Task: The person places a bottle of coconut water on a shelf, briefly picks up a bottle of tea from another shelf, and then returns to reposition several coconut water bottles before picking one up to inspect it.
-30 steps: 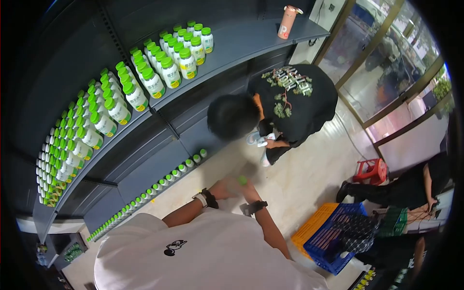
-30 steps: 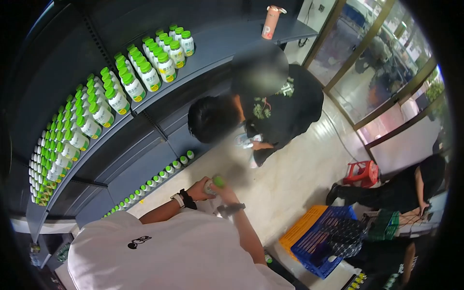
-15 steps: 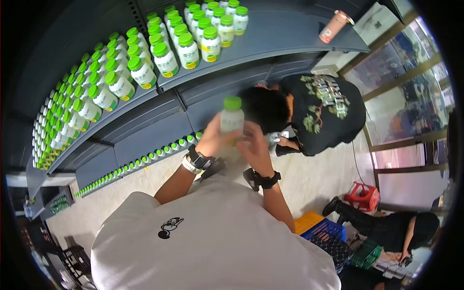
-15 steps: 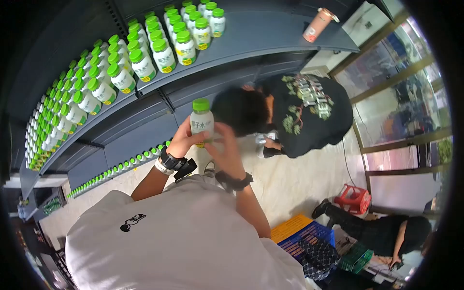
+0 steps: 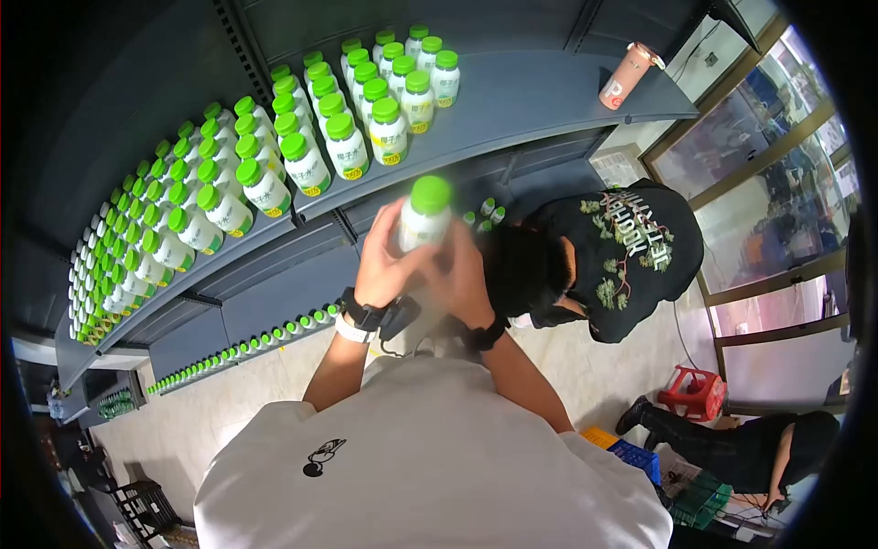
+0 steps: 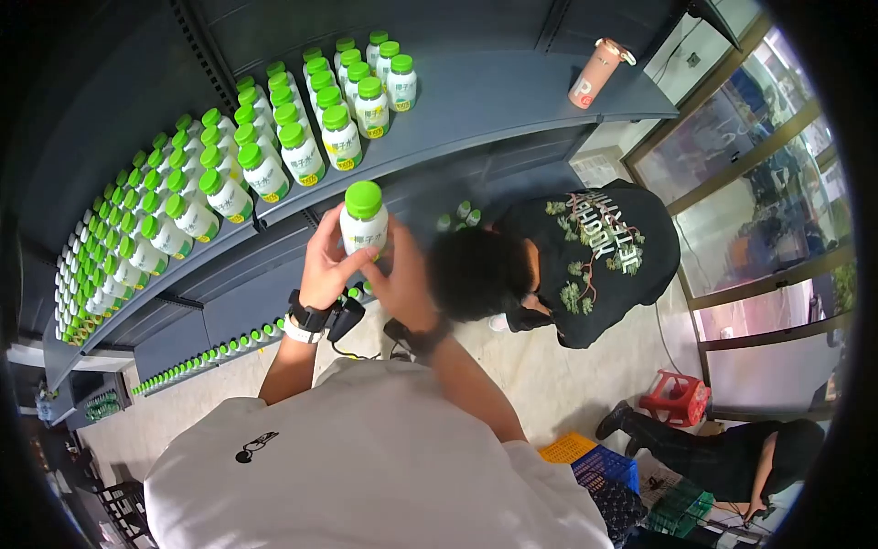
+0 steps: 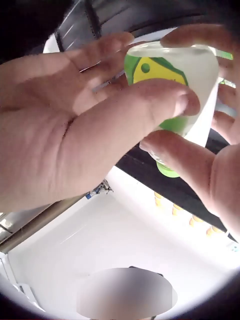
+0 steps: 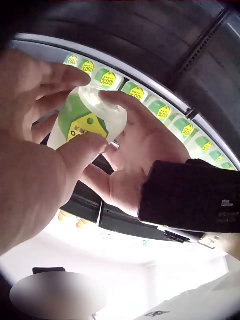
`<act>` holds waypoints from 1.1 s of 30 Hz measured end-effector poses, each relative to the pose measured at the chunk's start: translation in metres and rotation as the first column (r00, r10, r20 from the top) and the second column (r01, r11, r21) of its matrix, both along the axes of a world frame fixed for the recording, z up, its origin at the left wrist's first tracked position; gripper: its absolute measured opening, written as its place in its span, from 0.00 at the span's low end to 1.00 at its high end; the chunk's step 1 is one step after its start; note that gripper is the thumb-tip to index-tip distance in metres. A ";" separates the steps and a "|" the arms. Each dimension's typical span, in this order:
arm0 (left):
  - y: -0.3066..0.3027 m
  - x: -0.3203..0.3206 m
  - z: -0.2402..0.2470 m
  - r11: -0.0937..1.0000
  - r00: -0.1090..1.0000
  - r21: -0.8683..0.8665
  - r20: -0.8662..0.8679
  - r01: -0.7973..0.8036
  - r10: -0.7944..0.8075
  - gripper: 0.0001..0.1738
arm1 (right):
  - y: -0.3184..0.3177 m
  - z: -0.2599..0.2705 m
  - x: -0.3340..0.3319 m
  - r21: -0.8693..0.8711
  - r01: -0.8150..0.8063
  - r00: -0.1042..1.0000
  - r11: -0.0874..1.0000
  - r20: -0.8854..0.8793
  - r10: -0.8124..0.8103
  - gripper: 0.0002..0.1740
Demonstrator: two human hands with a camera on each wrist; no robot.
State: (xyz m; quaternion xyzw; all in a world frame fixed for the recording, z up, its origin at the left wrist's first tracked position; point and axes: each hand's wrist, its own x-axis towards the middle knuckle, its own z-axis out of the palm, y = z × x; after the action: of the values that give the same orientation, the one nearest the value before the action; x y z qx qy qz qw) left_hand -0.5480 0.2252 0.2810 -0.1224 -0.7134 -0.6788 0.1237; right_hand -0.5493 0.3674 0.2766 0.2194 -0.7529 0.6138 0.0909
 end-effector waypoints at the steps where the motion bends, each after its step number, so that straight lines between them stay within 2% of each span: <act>1: 0.004 -0.012 0.002 1.000 0.999 0.016 -0.044 -0.004 0.005 0.38 | 0.000 0.005 -0.013 -0.004 0.020 0.999 1.000 -0.027 -0.020 0.37; 4: 0.018 -0.051 0.014 0.992 0.989 -0.093 -0.126 -0.084 0.072 0.37 | 0.003 0.018 -0.053 0.020 0.129 0.987 0.991 -0.101 -0.126 0.39; 8: 0.041 -0.105 0.009 0.997 0.996 0.043 -0.050 -0.068 0.071 0.34 | 0.010 -0.015 -0.130 -0.042 0.169 0.968 0.985 -0.181 -0.173 0.35; 10: 0.046 -0.138 -0.009 0.983 0.983 -0.071 -0.082 -0.172 0.166 0.32 | 0.012 -0.028 -0.165 -0.099 0.197 0.957 0.975 -0.198 -0.214 0.37; 12: 0.049 -0.158 -0.027 0.948 0.956 -0.168 -0.162 -0.269 0.243 0.32 | 0.011 -0.025 -0.182 -0.116 0.193 0.969 0.974 -0.135 -0.208 0.33; 13: 0.050 -0.158 -0.021 0.932 0.960 -0.232 -0.105 -0.279 0.261 0.30 | 0.011 -0.031 -0.195 -0.130 0.181 0.973 0.975 -0.122 -0.197 0.32; 14: 0.051 -0.163 -0.025 0.933 0.957 -0.216 -0.113 -0.287 0.268 0.29 | 0.010 -0.033 -0.204 -0.145 0.170 0.977 0.975 -0.108 -0.186 0.30; 18: 0.055 -0.179 -0.033 0.928 0.939 -0.182 -0.181 -0.325 0.294 0.26 | 0.011 -0.045 -0.231 0.050 0.248 0.965 0.968 -0.104 -0.242 0.29; 21: 0.053 -0.190 -0.043 0.901 0.912 -0.214 -0.253 -0.378 0.323 0.25 | 0.006 -0.037 -0.238 0.055 0.256 0.962 0.965 -0.111 -0.249 0.30; 25: 0.048 -0.199 -0.061 0.857 0.879 -0.275 -0.337 -0.436 0.339 0.23 | 0.003 -0.052 -0.261 0.127 0.282 0.951 0.951 -0.171 -0.259 0.32; 27: 0.047 -0.203 -0.069 0.839 0.845 -0.266 -0.405 -0.474 0.349 0.20 | -0.001 -0.055 -0.273 0.088 0.257 0.950 0.962 -0.207 -0.235 0.32; 28: 0.047 -0.205 -0.070 0.836 0.858 -0.288 -0.374 -0.468 0.351 0.23 | -0.002 -0.057 -0.274 0.074 0.248 0.950 0.966 -0.214 -0.227 0.31; 31: 0.046 -0.201 -0.062 0.876 0.884 -0.248 -0.341 -0.413 0.320 0.24 | -0.006 -0.051 -0.273 0.182 0.300 0.953 0.937 -0.113 -0.283 0.32; 33: 0.043 -0.205 -0.073 0.886 0.886 -0.233 -0.345 -0.401 0.310 0.26 | -0.008 -0.055 -0.274 0.228 0.337 0.940 0.913 -0.133 -0.314 0.34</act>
State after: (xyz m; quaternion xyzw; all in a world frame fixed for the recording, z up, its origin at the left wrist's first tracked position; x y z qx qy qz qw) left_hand -0.7527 0.2678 0.2084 -0.1060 -0.7908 -0.5023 0.3334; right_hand -0.8231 0.3592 0.2216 0.1290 -0.8444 0.4803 0.1990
